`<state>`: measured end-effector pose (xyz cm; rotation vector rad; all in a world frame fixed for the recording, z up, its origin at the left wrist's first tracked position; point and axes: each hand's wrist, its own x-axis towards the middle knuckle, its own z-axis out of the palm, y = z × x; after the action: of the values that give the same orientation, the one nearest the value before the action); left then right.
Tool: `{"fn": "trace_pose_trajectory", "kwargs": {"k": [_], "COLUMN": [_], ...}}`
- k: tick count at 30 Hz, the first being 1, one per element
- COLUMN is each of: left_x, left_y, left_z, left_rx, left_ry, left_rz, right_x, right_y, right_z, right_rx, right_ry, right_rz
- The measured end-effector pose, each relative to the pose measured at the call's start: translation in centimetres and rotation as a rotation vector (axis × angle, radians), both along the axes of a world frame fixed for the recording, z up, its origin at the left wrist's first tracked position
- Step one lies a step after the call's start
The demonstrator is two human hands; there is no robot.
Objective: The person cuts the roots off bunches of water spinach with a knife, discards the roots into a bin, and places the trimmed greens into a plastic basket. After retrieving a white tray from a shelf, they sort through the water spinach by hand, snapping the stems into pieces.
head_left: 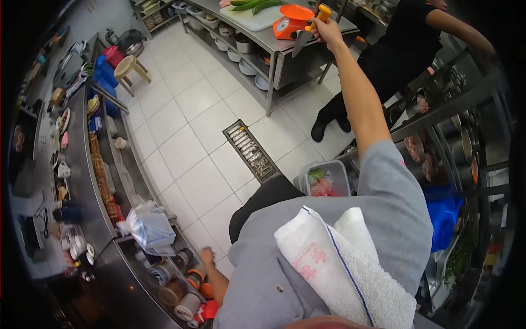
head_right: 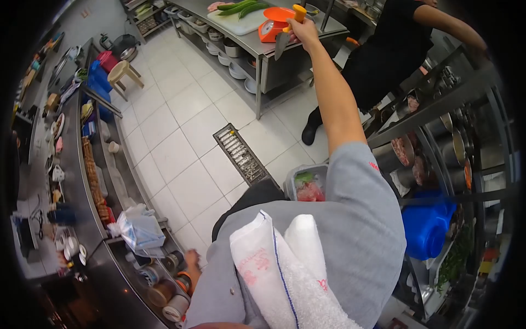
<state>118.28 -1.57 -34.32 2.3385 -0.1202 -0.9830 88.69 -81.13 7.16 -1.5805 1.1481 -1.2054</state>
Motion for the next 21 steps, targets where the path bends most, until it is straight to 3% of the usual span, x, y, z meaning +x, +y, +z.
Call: {"fn": "trace_pose_trajectory", "kwargs": {"k": [1, 2, 4, 8, 10, 12, 14, 17, 21], "left_x": [4.5, 9.3, 15.5, 19.5, 21.3, 18.7, 15.8, 14.9, 20.5], "left_y": [-2.1, -3.2, -7.6, -15.4, -16.5, -18.5, -19.5, -19.5, -22.9], "left_z": [0.5, -1.0, 0.5, 3.6, -1.1, -1.1, -3.1, -5.7, -6.5], "left_rx": [-0.073, -0.237, -0.319, -0.291, -0.293, -0.082, 0.046, 0.175, 0.246], "left_ry": [-0.008, -0.038, -0.189, -0.312, -0.127, 0.122, 0.205, 0.237, 0.213], "left_rz": [0.121, 0.165, 0.192, 0.106, 0.137, 0.091, -0.117, -0.378, -0.517], "right_x": [0.4, 1.0, 2.0, 3.4, 4.1, 4.6, 5.4, 6.7, 8.1], "right_y": [-1.0, -2.1, -4.4, -6.4, -7.4, -8.1, -9.2, -9.5, -11.7], "right_z": [-0.4, -0.7, -0.7, -1.3, -0.7, -0.5, 0.7, 2.3, 1.3], "right_rx": [0.014, 0.018, 0.017, -0.019, -0.031, -0.094, -0.065, 0.012, -0.091], "right_ry": [0.002, 0.018, 0.028, 0.141, 0.193, 0.330, 0.371, 0.229, 0.250], "right_rz": [-0.015, -0.028, -0.053, -0.070, -0.091, -0.073, -0.106, -0.053, -0.051]}}
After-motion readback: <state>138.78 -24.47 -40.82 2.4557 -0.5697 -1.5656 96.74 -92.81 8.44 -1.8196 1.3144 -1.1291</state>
